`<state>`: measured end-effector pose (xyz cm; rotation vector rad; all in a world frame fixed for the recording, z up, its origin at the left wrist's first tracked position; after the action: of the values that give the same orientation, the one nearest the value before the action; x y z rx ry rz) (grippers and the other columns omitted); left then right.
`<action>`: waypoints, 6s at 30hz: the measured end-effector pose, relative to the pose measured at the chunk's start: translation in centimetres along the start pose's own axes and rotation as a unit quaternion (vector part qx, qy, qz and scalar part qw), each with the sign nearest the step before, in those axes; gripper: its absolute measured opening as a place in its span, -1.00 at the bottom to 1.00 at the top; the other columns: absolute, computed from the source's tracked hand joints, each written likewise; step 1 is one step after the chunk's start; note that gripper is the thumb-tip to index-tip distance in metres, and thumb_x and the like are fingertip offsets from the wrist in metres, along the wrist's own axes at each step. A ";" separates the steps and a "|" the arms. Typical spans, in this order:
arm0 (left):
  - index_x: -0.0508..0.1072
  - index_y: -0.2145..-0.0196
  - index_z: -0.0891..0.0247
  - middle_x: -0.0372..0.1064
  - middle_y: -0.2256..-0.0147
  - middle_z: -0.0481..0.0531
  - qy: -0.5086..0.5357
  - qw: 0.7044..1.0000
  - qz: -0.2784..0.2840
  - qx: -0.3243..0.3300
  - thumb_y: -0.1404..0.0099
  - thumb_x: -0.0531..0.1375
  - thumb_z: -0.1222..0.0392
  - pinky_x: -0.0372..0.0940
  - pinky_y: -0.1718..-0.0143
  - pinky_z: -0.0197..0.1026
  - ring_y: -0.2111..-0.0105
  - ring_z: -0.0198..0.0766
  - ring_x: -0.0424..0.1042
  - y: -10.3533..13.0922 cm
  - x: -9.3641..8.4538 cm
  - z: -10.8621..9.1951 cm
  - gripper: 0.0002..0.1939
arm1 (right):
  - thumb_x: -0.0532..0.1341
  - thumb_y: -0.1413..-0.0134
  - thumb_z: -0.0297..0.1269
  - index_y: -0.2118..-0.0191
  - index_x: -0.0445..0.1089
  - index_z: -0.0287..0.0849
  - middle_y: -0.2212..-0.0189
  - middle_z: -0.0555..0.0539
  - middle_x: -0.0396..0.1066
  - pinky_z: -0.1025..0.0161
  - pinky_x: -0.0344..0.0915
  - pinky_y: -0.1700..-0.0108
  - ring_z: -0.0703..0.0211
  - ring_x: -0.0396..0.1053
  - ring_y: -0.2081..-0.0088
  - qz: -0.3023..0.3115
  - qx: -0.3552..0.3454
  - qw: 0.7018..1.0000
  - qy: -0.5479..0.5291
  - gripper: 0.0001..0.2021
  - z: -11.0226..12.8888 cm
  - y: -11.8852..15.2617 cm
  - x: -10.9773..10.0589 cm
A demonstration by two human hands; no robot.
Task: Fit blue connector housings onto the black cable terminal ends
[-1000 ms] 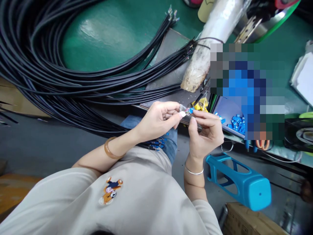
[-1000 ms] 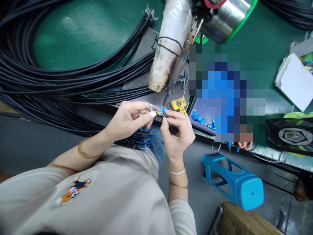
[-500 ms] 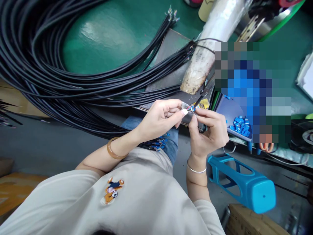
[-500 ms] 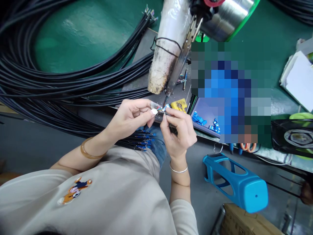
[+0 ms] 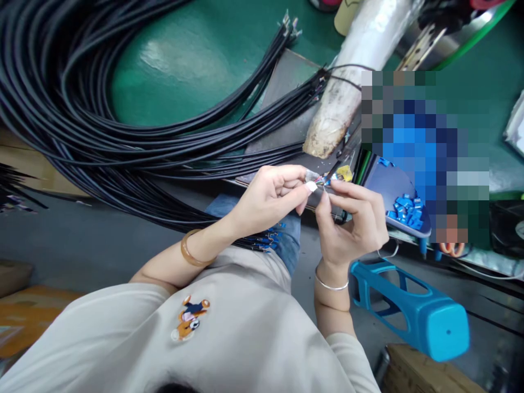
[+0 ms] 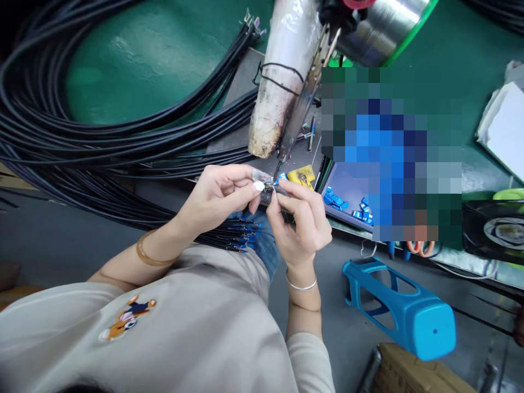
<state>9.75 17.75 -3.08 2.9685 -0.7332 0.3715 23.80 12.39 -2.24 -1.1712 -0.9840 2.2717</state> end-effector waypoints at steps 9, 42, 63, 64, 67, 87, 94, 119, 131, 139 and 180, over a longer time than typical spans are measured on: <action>0.41 0.43 0.36 0.34 0.60 -0.06 0.000 1.000 0.001 -0.029 -0.30 0.25 0.11 0.15 0.59 -0.42 0.63 -0.50 0.23 0.4 -0.1 0.2 -0.74 | 0.34 -0.05 -0.46 0.32 0.40 -0.14 0.26 0.00 0.58 0.19 0.51 0.17 0.18 0.55 0.25 0.003 0.002 1.000 -0.012 -0.87 0.0 0.2 0.1; 0.49 0.48 0.40 0.37 0.59 -0.01 -0.052 0.999 -0.010 -0.004 -0.31 0.22 0.22 0.20 0.54 -0.40 0.58 -0.46 0.29 0.7 -0.2 -0.1 -0.76 | 0.35 -0.02 -0.52 0.35 0.41 -0.14 0.28 -0.01 0.59 0.22 0.48 0.16 0.22 0.54 0.25 0.007 0.024 0.999 -0.028 -0.85 0.2 -0.1 -0.2; 0.52 0.38 0.40 0.36 0.58 -0.04 -0.024 0.999 -0.018 -0.013 -0.26 0.26 0.25 0.23 0.54 -0.41 0.58 -0.46 0.30 0.3 0.0 -0.3 -0.87 | 0.35 -0.05 -0.47 0.32 0.42 -0.11 0.23 -0.02 0.58 0.22 0.51 0.17 0.19 0.56 0.23 0.016 -0.019 1.000 0.010 -0.86 0.4 -0.7 -0.2; 0.51 0.38 0.40 0.36 0.58 -0.04 -0.026 0.999 -0.018 -0.016 -0.26 0.26 0.26 0.23 0.54 -0.41 0.58 -0.46 0.30 0.4 0.0 -0.2 -0.88 | 0.35 -0.04 -0.48 0.32 0.40 -0.11 0.24 -0.02 0.58 0.23 0.51 0.18 0.19 0.56 0.24 0.018 -0.028 0.999 0.019 -0.85 0.3 -0.6 -0.2; 0.50 0.38 0.40 0.36 0.58 -0.04 -0.033 0.999 -0.017 -0.019 -0.26 0.25 0.27 0.22 0.54 -0.41 0.58 -0.46 0.29 0.4 0.0 0.0 -0.88 | 0.34 -0.05 -0.47 0.34 0.37 -0.10 0.24 -0.01 0.59 0.24 0.51 0.18 0.20 0.56 0.26 0.027 -0.042 0.998 0.035 -0.84 0.2 -0.3 0.0; 0.33 0.41 0.31 0.14 0.57 -0.13 -0.086 0.996 0.011 0.006 -0.31 0.18 0.21 0.05 0.57 -0.38 0.59 -0.49 0.11 1.3 -0.1 0.0 -0.83 | 0.33 -0.04 -0.53 0.26 0.46 -0.12 0.31 0.02 0.62 0.27 0.55 0.22 0.19 0.61 0.30 0.033 0.011 0.998 -0.057 -0.82 1.0 0.2 -0.9; 0.45 0.35 0.35 0.07 0.56 -0.13 -0.130 0.991 -0.003 0.013 -0.32 0.16 0.22 -0.01 0.57 -0.36 0.58 -0.47 0.02 1.3 -0.2 0.0 -0.86 | 0.28 -0.14 -0.36 0.13 0.46 -0.13 0.54 0.14 0.43 0.43 0.06 0.76 0.43 0.26 0.74 -0.205 0.075 0.959 -0.180 -0.84 -0.4 0.0 -2.2; 0.55 0.25 0.36 0.48 0.41 0.01 -0.134 0.986 -0.043 0.085 -0.31 0.18 0.27 0.28 0.44 -0.39 0.46 -0.40 0.41 0.4 0.1 0.5 -0.84 | 0.29 -0.12 -0.46 0.23 0.41 -0.15 0.07 -0.13 0.58 0.18 0.58 0.15 0.05 0.60 0.11 0.014 0.099 0.991 -0.088 -0.88 0.1 0.0 0.2; 0.59 0.22 0.40 0.57 0.32 0.06 -0.136 0.987 -0.038 0.072 -0.29 0.19 0.31 0.37 0.33 -0.39 0.38 -0.35 0.50 0.6 -0.1 0.3 -0.81 | 0.30 -0.12 -0.46 0.21 0.39 -0.12 0.07 -0.08 0.58 0.23 0.58 0.20 0.11 0.61 0.16 0.039 0.050 0.997 -0.040 -0.85 0.1 0.3 0.1; 0.57 0.23 0.37 0.46 0.43 0.00 -0.180 0.980 -0.035 0.080 -0.29 0.21 0.29 0.18 0.51 -0.38 0.51 -0.43 0.34 1.1 0.1 0.4 -0.84 | 0.31 -0.12 -0.45 0.23 0.46 -0.11 0.18 -0.05 0.60 0.15 0.57 0.20 0.08 0.60 0.16 0.021 0.120 0.988 -0.094 -0.88 0.1 -0.1 -0.6; 0.34 0.58 0.35 0.10 0.61 -0.14 -0.064 0.997 0.040 0.010 -0.15 0.21 0.30 -0.01 0.58 -0.39 0.59 -0.50 0.05 1.2 0.3 0.0 -0.81 | 0.23 -0.25 -0.29 0.30 0.35 -0.11 0.45 0.13 0.36 0.41 0.38 0.41 0.41 0.41 0.49 0.105 0.211 0.960 -0.148 -0.92 0.6 0.1 -1.1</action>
<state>9.44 16.58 -3.04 3.0105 -0.8695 0.1934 23.91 11.38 -1.48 -0.8000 -0.4373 2.7050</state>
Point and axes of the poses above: each hand's wrist, its own y-axis away from the middle knuckle, its own x-axis out of the palm, z = x × y, the point moved 3 cm from there along -y, towards the middle knuckle
